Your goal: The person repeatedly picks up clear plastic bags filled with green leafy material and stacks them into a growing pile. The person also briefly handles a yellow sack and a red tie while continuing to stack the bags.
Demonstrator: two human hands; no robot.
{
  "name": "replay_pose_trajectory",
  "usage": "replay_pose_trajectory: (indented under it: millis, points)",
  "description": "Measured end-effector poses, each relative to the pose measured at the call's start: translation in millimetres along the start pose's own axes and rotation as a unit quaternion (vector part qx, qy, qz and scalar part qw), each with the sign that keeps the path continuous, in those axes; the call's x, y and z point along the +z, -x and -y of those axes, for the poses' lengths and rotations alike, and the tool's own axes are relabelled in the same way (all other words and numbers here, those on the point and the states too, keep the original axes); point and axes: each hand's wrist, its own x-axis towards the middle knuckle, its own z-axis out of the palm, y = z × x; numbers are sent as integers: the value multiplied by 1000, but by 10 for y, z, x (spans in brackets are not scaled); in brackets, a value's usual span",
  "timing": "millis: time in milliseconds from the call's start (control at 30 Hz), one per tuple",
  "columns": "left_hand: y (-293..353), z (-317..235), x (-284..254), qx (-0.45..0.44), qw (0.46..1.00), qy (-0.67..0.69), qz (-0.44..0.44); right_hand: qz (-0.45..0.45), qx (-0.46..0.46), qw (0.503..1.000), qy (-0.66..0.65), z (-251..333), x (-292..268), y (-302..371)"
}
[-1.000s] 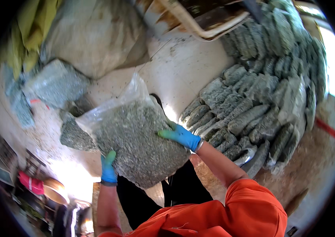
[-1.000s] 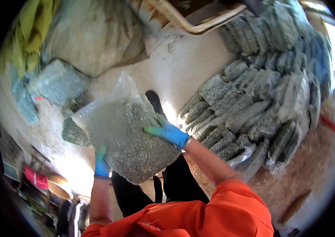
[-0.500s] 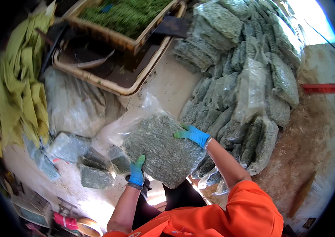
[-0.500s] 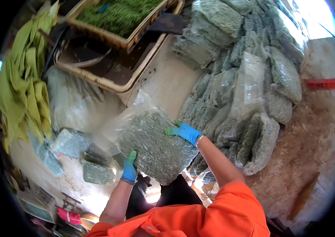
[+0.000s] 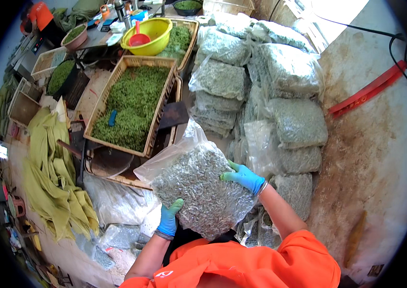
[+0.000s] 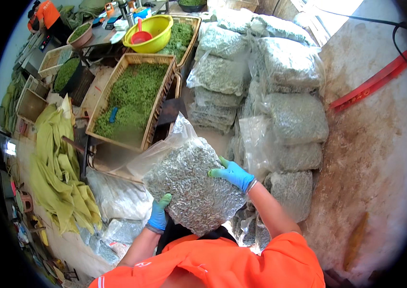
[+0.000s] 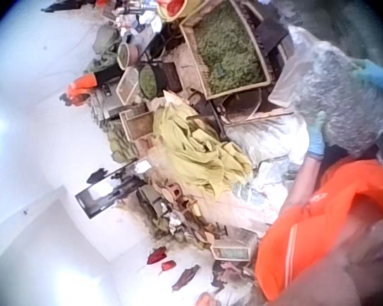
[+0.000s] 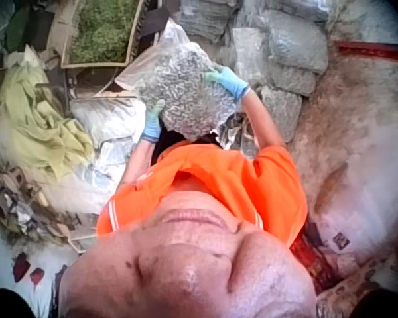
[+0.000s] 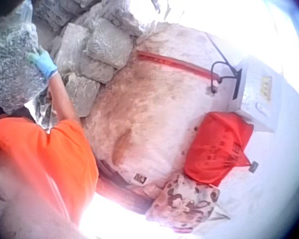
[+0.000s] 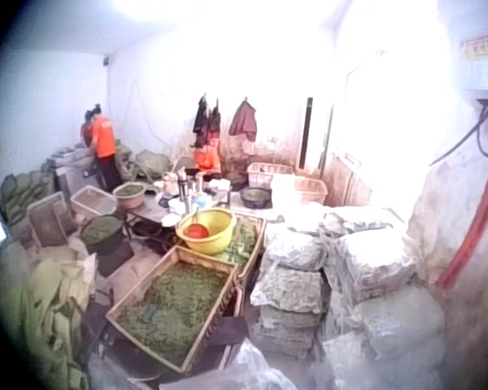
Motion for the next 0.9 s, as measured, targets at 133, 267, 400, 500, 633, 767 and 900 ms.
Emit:
replay_pose_trajectory:
  millis: [133, 267, 400, 500, 633, 767, 900]
  points:
    - [-625, -339, 287, -44, 997, 34, 52, -17, 10, 999, 46, 463, -375, -422]
    - [-1236, -673, 532, -68, 995, 30, 62, -27, -5, 998, 63, 766, -711, -914]
    - [-1852, -991, 994, -76, 993, 72, 57, -7, -13, 996, 92, 1158, -1258, -1549]
    - [-2545, -1123, 1356, -42, 992, 96, 72, -32, -39, 985, 168, 1683, -1748, -2096]
    - [-3688, -1197, 1941, -4, 989, 124, 78, -60, -82, 964, 247, 2329, -2673, -2889]
    - [-4608, -1472, 2445, 47, 986, 145, 65, -40, -84, 951, 295, 3200, -3203, -3390]
    - [-5222, -1724, 3096, 51, 980, 173, 84, -49, -123, 908, 398, 3735, -3845, -3940]
